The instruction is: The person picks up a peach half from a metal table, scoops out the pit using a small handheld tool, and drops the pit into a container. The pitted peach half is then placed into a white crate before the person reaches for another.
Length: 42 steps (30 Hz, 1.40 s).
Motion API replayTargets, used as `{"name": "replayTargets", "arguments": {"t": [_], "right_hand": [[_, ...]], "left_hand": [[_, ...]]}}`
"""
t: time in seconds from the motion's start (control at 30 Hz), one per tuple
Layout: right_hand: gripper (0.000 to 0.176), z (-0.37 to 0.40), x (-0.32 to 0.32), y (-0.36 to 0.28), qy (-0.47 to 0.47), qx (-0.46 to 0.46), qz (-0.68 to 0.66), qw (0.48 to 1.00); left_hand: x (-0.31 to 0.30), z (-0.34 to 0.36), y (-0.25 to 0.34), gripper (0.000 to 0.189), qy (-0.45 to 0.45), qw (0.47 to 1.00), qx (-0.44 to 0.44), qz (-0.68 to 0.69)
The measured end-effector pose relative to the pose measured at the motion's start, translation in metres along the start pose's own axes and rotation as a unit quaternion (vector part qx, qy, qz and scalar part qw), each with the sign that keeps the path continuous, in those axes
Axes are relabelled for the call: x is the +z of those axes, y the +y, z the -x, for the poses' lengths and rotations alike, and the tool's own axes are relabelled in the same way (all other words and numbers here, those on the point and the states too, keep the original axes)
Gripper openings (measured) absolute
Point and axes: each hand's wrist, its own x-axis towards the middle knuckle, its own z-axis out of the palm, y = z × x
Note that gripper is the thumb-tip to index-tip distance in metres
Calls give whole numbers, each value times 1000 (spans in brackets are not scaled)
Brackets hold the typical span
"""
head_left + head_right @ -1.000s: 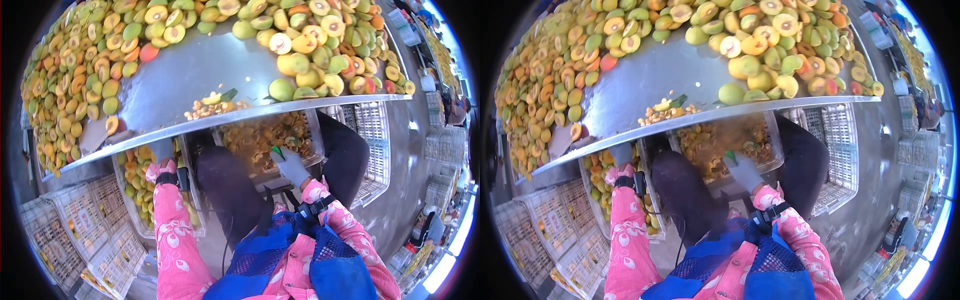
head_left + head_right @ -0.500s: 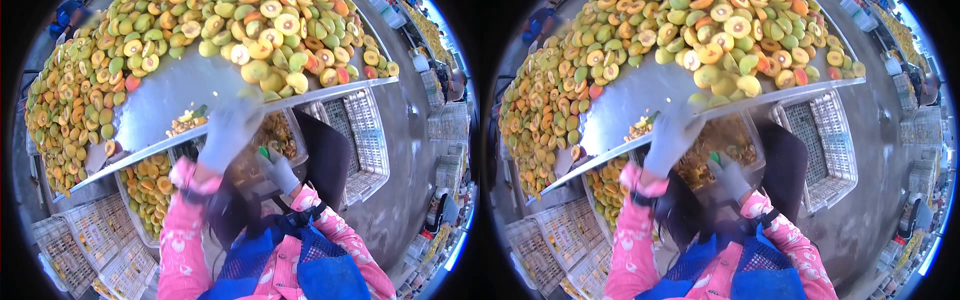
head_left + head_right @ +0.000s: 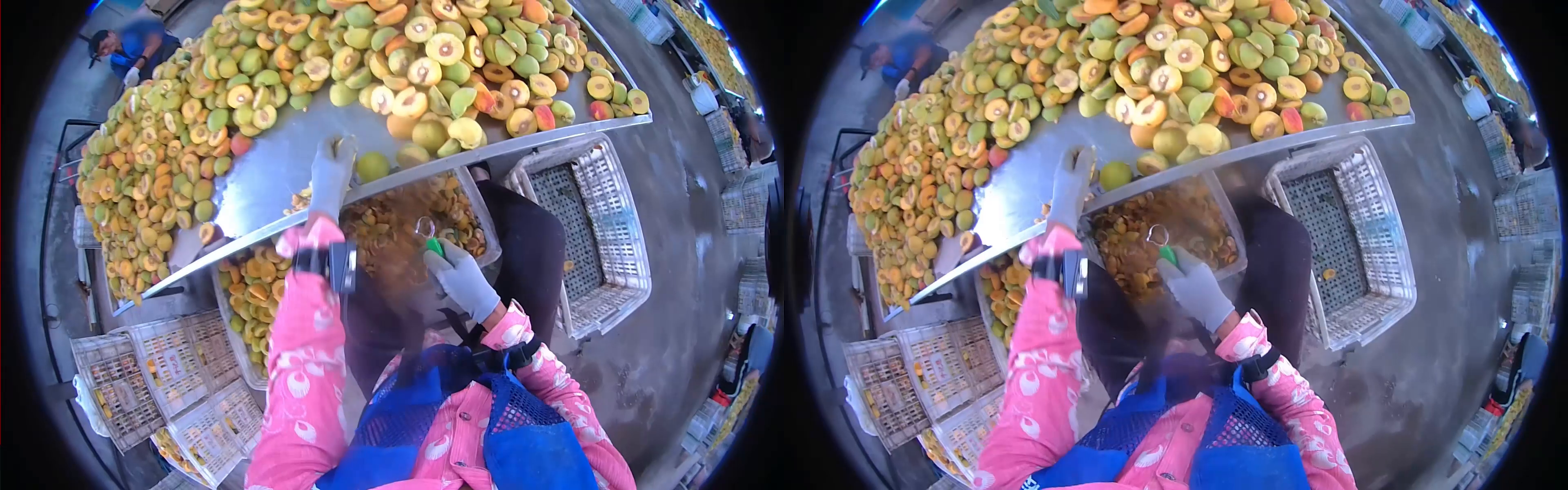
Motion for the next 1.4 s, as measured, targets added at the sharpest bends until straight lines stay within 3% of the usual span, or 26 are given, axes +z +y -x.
{"name": "replayTargets", "arguments": {"t": [0.03,0.07,0.1,0.17,0.23,0.33,0.43,0.47,0.53,0.57,0.63,0.67,0.73,0.97,1.03,1.07,1.13,1.17,1.23,1.27,1.33,1.4], "right_hand": [[21,3,6,-17,-21,-1,-18,1000],[19,6,11,-33,-42,2,-33,999],[20,9,17,-49,-54,-9,-45,997],[21,12,22,-71,-68,-58,-4,996],[25,11,31,-77,-62,-172,42,982],[29,17,38,-84,-33,-199,45,978],[27,23,37,-90,-54,-159,79,983],[27,24,40,-87,-54,-161,80,982],[30,27,49,-82,-2,-225,18,974],[30,29,51,-81,-3,-226,18,974],[28,35,54,-84,4,-193,-18,981],[28,36,56,-83,4,-194,-17,981],[26,37,60,-77,13,-202,-49,978],[32,37,64,-65,40,-257,-48,964],[40,46,60,-74,-86,-89,-148,981],[40,51,55,-81,-84,-90,-149,981],[47,62,40,-108,-183,146,-173,957],[47,59,34,-104,-181,146,-174,957],[51,49,25,-86,-372,234,-380,814],[51,46,25,-80,-373,234,-381,813],[52,39,27,-72,-436,256,-475,720],[51,30,33,-65,-434,251,-478,721]], "left_hand": [[-21,11,10,52,-57,967,-128,211],[-39,23,21,60,-112,870,-248,410],[-51,35,33,60,-108,872,-246,409],[-67,63,57,70,-141,709,-295,624],[-74,86,74,70,-138,705,-280,637],[-81,105,95,70,-130,690,-300,645],[-88,121,105,73,-117,766,-235,587],[-88,123,106,73,-117,766,-233,587],[-89,127,112,70,-58,794,-215,566],[-92,129,117,70,-57,794,-214,566],[-106,131,139,65,-55,722,-263,638],[-105,132,136,65,-54,722,-262,638],[-105,134,130,61,-65,841,-150,516],[-107,138,139,53,-41,893,-116,433],[-105,138,133,46,-80,880,-122,452],[-105,138,133,46,-83,880,-120,452],[-107,140,134,46,-134,861,-137,471],[-105,139,133,46,-136,861,-137,470],[-100,140,128,52,-171,825,-136,520],[-99,142,127,52,-172,826,-137,519],[-94,143,127,48,-163,771,-206,580],[-84,148,114,48,-157,744,-253,598]]}}
